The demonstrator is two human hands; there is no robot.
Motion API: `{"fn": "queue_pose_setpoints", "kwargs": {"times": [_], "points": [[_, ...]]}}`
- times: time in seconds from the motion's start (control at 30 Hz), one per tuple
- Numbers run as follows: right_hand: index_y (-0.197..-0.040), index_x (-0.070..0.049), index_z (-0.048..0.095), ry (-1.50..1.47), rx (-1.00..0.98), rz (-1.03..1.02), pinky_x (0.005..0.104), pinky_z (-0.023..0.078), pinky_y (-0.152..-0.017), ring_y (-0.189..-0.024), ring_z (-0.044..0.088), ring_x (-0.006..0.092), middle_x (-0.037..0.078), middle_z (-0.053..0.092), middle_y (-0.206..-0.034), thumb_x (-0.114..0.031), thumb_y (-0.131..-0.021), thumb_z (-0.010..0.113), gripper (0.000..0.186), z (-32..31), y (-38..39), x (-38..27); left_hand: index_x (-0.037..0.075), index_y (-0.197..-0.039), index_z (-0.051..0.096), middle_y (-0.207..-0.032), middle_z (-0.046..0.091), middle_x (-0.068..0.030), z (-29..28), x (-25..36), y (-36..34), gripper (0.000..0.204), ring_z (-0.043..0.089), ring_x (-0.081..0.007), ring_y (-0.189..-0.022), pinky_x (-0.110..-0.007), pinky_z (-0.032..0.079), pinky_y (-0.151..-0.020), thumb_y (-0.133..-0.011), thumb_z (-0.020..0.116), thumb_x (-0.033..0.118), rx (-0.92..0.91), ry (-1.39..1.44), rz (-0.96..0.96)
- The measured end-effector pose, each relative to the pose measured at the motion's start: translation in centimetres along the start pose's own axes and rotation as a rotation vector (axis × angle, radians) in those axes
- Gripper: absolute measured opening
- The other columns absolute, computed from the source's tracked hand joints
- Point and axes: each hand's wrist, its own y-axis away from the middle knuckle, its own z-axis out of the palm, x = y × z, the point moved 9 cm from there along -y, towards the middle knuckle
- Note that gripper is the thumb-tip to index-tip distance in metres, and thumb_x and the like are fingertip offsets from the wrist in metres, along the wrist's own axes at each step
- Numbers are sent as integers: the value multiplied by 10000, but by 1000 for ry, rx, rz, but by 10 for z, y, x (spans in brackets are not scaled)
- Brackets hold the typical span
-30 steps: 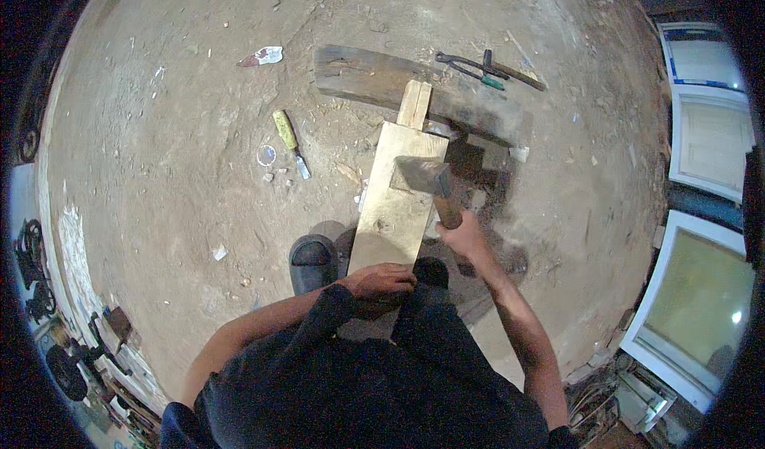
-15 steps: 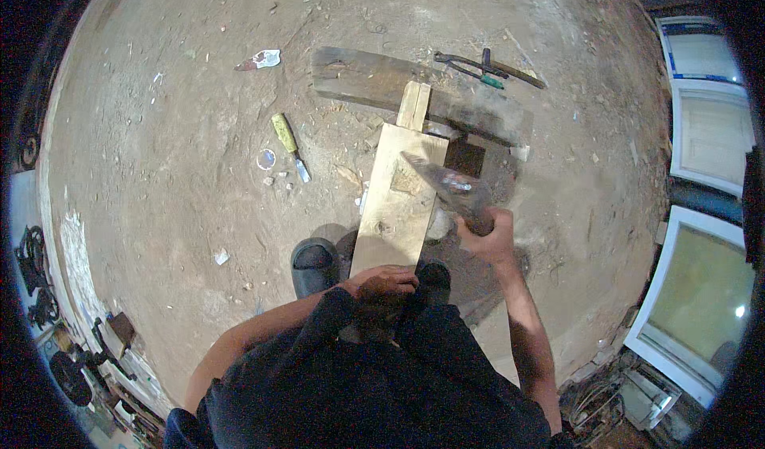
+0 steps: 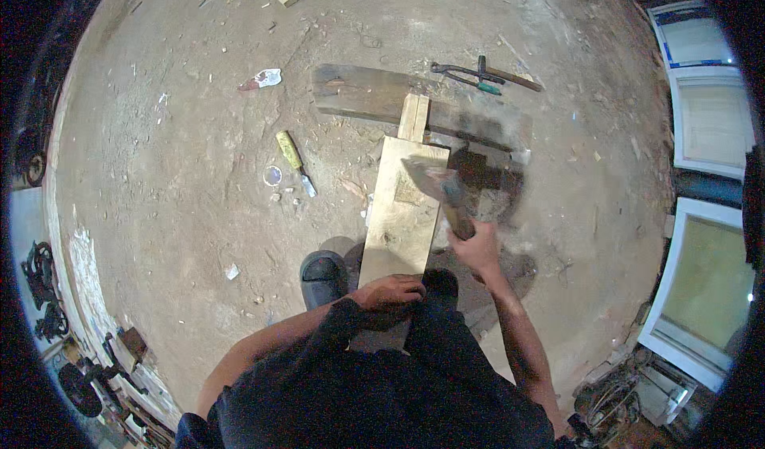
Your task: The person strikes a metal chisel with an axe to remove wood from a rectangular slot in a wooden beam.
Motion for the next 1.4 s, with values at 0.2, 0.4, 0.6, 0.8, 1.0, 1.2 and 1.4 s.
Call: {"fn": "queue_pose_setpoints", "kwargs": {"times": [0.2,0.4,0.6,0.8,1.0,1.2,1.4], "points": [[-895,-13,701,-118,128,-87,355,543,-658,-680,690,208,102,714,-764,-252,-746,785,294,-38,3,-17,57,-1155,550,-1220,560,-148,-28,27,-4,285,550,-358,-1184,-390,464,-1009,-873,558,101,44,110,123],[-875,-14,697,173,-33,10,387,521,-634,-667,689,241,110,698,-720,-327,-739,789,354,28,4,39,52,-1142,562,-1219,559,-141,-20,21,0,292,561,-345,-1174,-405,469,-1010,-852,567,87,122,-34,208],[-836,22,688,9,26,17,387,508,-605,-658,687,227,164,675,-689,-263,-766,763,303,18,8,41,63,-1157,573,-1221,574,-125,-42,36,-12,327,555,-329,-1204,-397,463,-1027,-832,579,99,109,99,137],[-729,18,600,-34,188,-110,369,447,-547,-567,561,169,84,604,-617,-260,-781,789,341,-27,15,-14,51,-1165,571,-1233,579,-130,-17,18,1,337,558,-337,-1197,-401,453,-1036,-840,584,138,66,-34,116],[-821,32,652,92,111,61,406,495,-620,-664,650,237,160,668,-729,-257,-756,787,326,10,15,35,59,-1150,570,-1222,558,-124,-11,16,2,316,550,-334,-1187,-404,456,-1028,-845,576,144,72,-116,143],[-949,32,692,139,-56,103,394,535,-681,-739,710,293,188,705,-782,-248,-716,775,373,24,2,72,56,-1159,571,-1301,545,-145,-20,23,-9,312,519,-349,-1255,-421,439,-1055,-864,572,159,-7,56,129],[-931,8,711,82,-74,-52,359,532,-641,-673,700,227,148,704,-738,-229,-743,765,308,-12,4,0,50,-1186,574,-1398,506,-173,7,-7,13,302,475,-361,-1317,-406,404,-1086,-899,575,142,80,86,68]]}}
